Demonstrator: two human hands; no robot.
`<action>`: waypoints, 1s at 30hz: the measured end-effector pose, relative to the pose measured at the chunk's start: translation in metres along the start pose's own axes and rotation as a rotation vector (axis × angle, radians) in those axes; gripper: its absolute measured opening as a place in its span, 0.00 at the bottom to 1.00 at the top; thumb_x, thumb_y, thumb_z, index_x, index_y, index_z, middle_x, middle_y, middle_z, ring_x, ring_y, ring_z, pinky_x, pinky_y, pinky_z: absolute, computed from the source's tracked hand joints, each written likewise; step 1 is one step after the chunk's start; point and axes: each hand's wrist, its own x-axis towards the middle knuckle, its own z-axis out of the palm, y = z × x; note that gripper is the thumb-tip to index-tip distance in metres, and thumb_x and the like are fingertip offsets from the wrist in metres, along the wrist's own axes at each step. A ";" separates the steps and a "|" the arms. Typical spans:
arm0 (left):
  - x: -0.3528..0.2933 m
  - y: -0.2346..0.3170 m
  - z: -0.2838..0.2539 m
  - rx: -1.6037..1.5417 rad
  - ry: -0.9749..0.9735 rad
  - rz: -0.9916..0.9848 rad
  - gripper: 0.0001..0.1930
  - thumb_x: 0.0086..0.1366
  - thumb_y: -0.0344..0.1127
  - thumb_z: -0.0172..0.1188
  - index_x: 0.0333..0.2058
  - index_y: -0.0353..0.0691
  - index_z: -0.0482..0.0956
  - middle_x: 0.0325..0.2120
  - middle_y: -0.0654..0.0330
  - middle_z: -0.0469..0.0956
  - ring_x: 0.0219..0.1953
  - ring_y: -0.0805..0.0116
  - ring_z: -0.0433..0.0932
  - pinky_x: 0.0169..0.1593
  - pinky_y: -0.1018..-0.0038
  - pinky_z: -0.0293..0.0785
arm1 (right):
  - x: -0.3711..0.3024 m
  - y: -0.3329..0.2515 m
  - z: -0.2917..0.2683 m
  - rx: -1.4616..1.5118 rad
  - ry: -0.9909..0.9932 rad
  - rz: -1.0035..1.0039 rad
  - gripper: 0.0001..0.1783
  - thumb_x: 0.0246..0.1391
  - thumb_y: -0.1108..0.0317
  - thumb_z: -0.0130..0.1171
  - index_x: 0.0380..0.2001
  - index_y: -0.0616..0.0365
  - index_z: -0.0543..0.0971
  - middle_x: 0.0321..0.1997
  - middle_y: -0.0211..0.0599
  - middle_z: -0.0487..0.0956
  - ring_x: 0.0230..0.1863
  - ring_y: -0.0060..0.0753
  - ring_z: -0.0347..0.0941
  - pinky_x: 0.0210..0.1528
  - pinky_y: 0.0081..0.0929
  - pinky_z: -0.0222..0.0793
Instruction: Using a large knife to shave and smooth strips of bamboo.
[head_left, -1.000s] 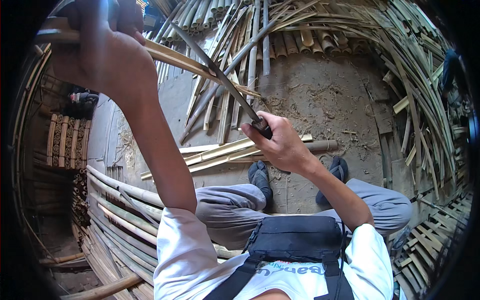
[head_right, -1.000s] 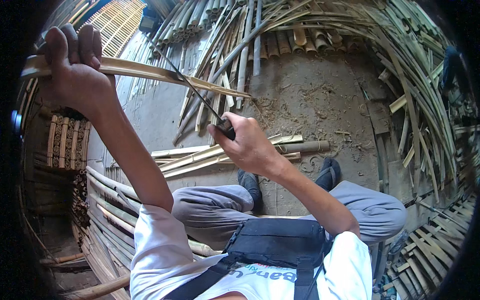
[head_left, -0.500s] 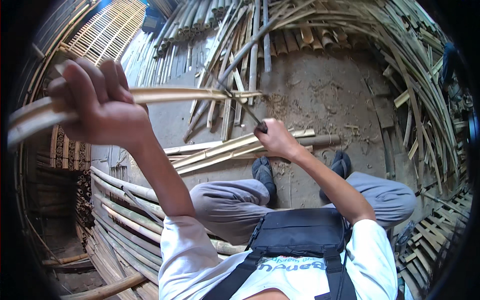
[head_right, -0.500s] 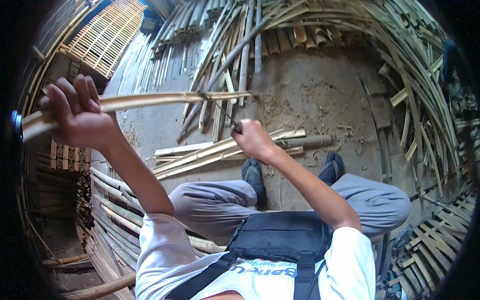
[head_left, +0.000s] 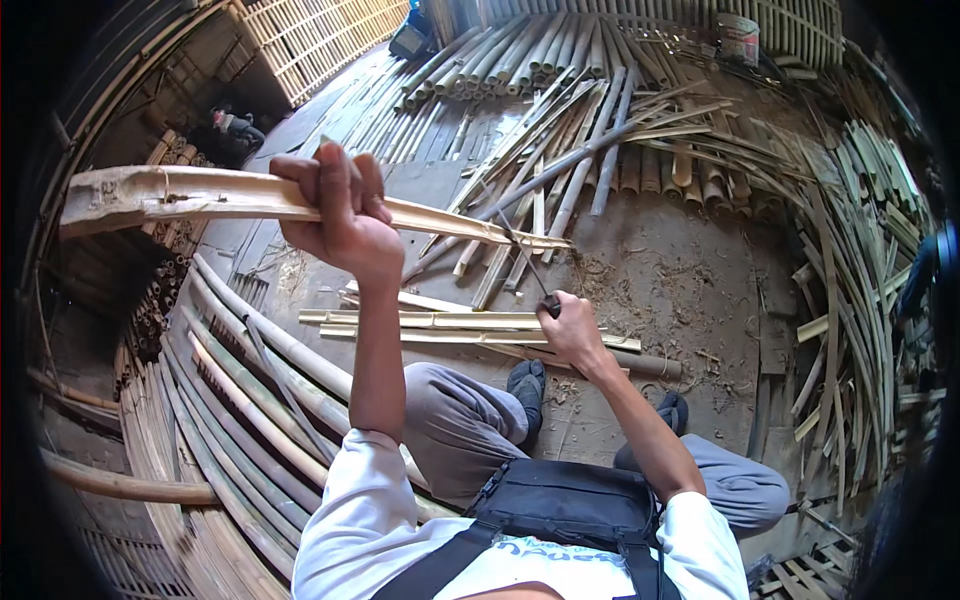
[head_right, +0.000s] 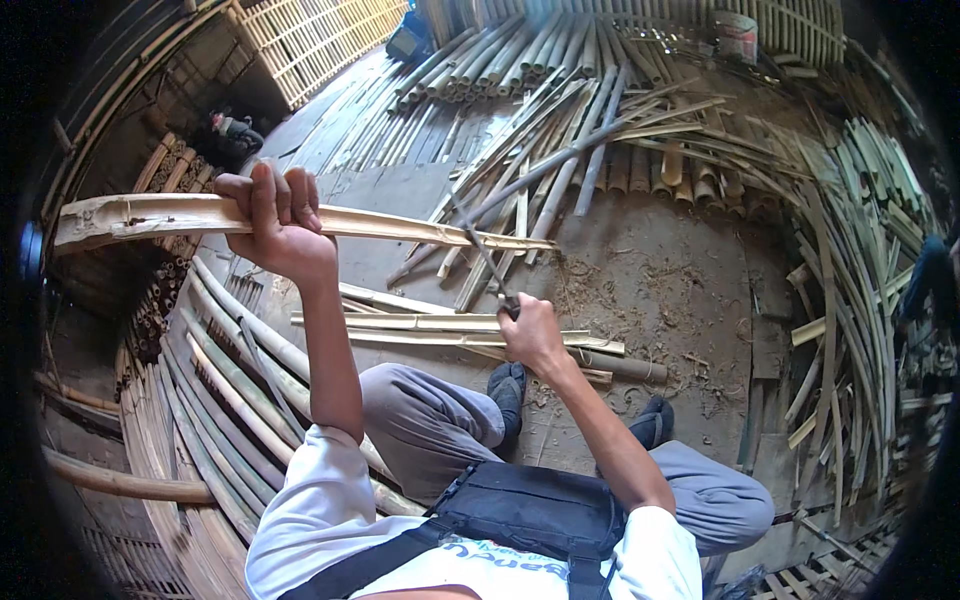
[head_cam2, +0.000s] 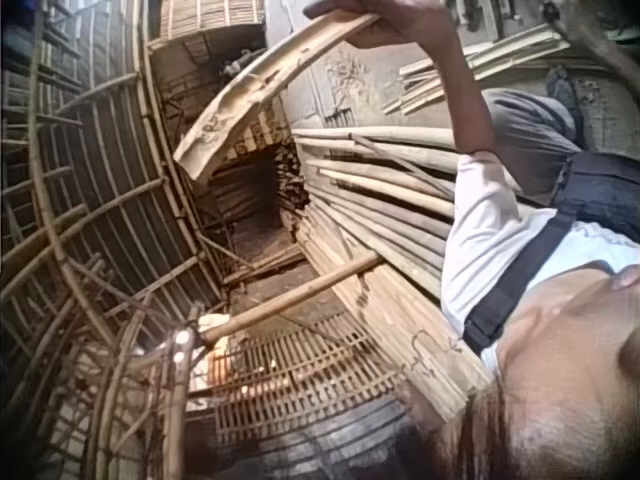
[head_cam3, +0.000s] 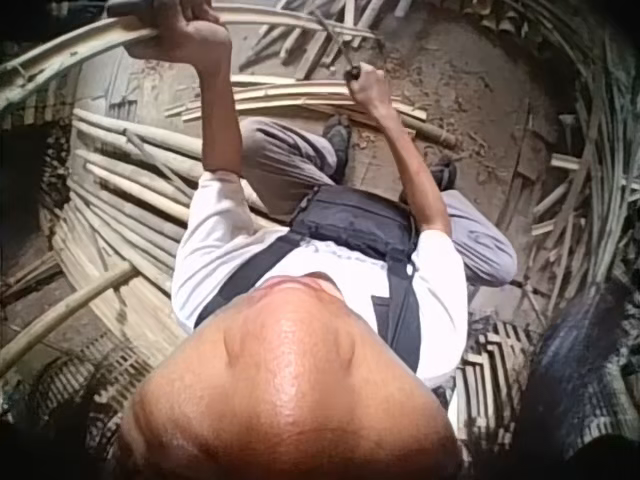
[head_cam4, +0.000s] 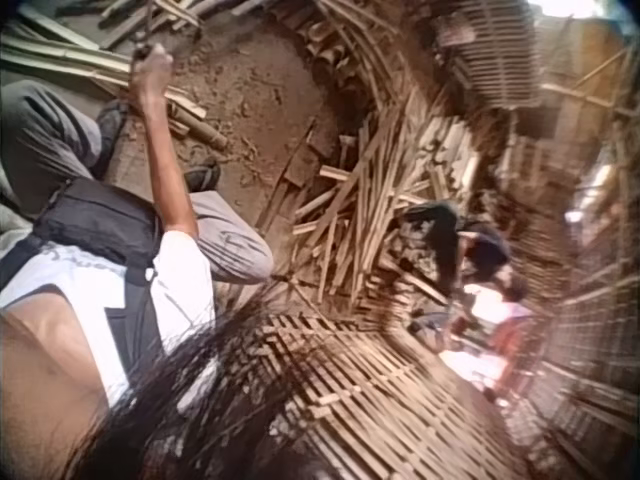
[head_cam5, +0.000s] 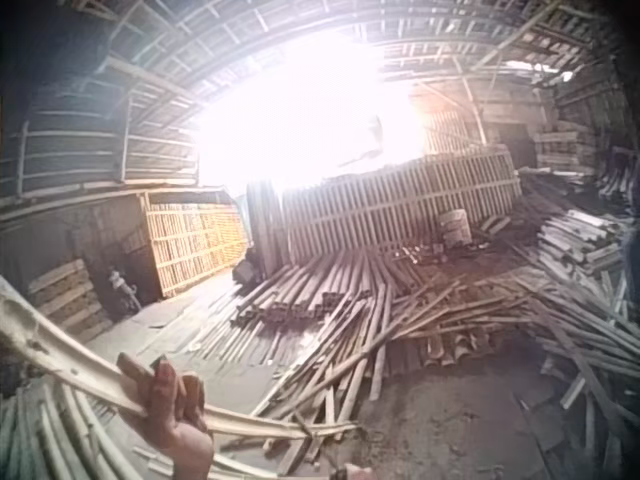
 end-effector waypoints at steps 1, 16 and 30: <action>0.002 -0.005 -0.005 -0.020 0.011 0.005 0.19 0.63 0.22 0.53 0.22 0.48 0.53 0.11 0.71 0.48 0.10 0.83 0.42 0.15 0.79 0.39 | -0.003 -0.016 -0.004 0.041 -0.048 0.013 0.14 0.53 0.65 0.57 0.27 0.69 0.76 0.23 0.59 0.78 0.27 0.55 0.79 0.30 0.44 0.73; -0.023 0.007 0.020 0.020 0.206 -0.062 0.18 0.62 0.23 0.54 0.24 0.51 0.54 0.11 0.71 0.48 0.10 0.82 0.43 0.14 0.81 0.40 | -0.007 0.004 -0.003 0.047 0.052 0.024 0.17 0.53 0.62 0.59 0.28 0.70 0.77 0.24 0.59 0.79 0.31 0.56 0.80 0.34 0.45 0.74; -0.041 0.020 -0.020 0.003 -0.014 -0.023 0.17 0.63 0.23 0.52 0.22 0.48 0.54 0.09 0.70 0.48 0.08 0.81 0.43 0.14 0.81 0.41 | 0.002 0.084 0.013 -0.209 -0.056 0.157 0.15 0.55 0.63 0.58 0.31 0.68 0.79 0.25 0.53 0.81 0.30 0.47 0.81 0.31 0.42 0.78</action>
